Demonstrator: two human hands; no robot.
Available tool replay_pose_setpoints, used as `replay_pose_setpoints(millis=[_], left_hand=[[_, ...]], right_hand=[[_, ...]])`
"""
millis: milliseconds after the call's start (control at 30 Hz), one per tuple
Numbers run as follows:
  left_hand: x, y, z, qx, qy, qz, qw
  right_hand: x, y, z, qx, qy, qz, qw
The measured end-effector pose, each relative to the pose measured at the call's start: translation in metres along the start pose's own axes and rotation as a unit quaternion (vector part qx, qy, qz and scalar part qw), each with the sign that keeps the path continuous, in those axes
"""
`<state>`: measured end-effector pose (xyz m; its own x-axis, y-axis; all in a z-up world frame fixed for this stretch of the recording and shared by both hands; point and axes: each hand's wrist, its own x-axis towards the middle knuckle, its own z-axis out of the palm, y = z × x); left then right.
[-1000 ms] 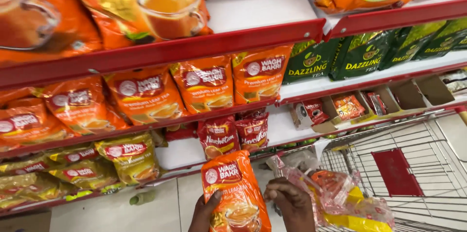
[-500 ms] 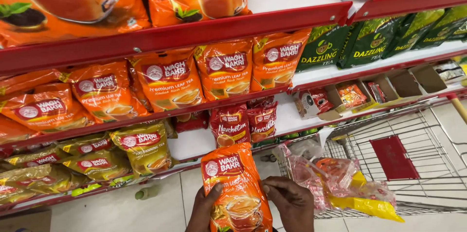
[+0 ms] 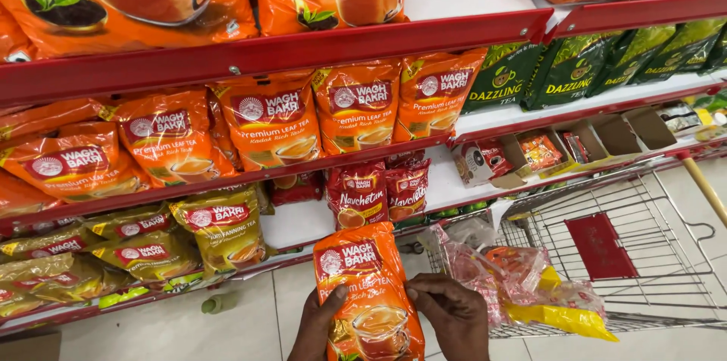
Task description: Selecting tea packets from shelves and placing them into a shopping cart.
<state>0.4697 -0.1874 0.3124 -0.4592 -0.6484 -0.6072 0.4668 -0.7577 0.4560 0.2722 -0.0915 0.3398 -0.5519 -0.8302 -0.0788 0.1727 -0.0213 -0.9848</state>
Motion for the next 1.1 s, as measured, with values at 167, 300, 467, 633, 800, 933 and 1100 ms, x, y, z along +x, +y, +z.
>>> replay_pose_setpoints(millis=[167,300,467,633,800,933,1100], left_hand=[[-0.005,0.0,0.007,-0.006,0.003,-0.016,1.0],[-0.002,-0.006,0.003,-0.006,-0.036,-0.007,0.999],[0.006,-0.019,-0.003,0.025,-0.044,-0.009,0.999],[0.007,-0.023,-0.004,0.035,0.003,-0.037,0.999],[0.004,-0.021,-0.001,0.043,0.006,-0.049,0.998],[0.003,-0.016,0.002,0.044,-0.021,-0.042,0.998],[-0.002,-0.014,0.006,0.046,-0.034,-0.042,0.998]], right_hand=[[-0.002,0.002,-0.007,0.003,-0.006,-0.001,1.0],[0.001,-0.003,-0.008,-0.001,0.051,-0.013,0.999],[0.009,-0.027,0.01,-0.024,0.099,-0.029,0.994],[0.011,-0.016,0.008,0.009,0.073,-0.057,0.996],[0.009,-0.012,0.005,0.004,0.072,-0.052,0.996],[0.011,-0.014,0.008,0.002,0.071,-0.047,0.996],[0.01,-0.013,0.009,0.008,0.07,-0.052,0.996]])
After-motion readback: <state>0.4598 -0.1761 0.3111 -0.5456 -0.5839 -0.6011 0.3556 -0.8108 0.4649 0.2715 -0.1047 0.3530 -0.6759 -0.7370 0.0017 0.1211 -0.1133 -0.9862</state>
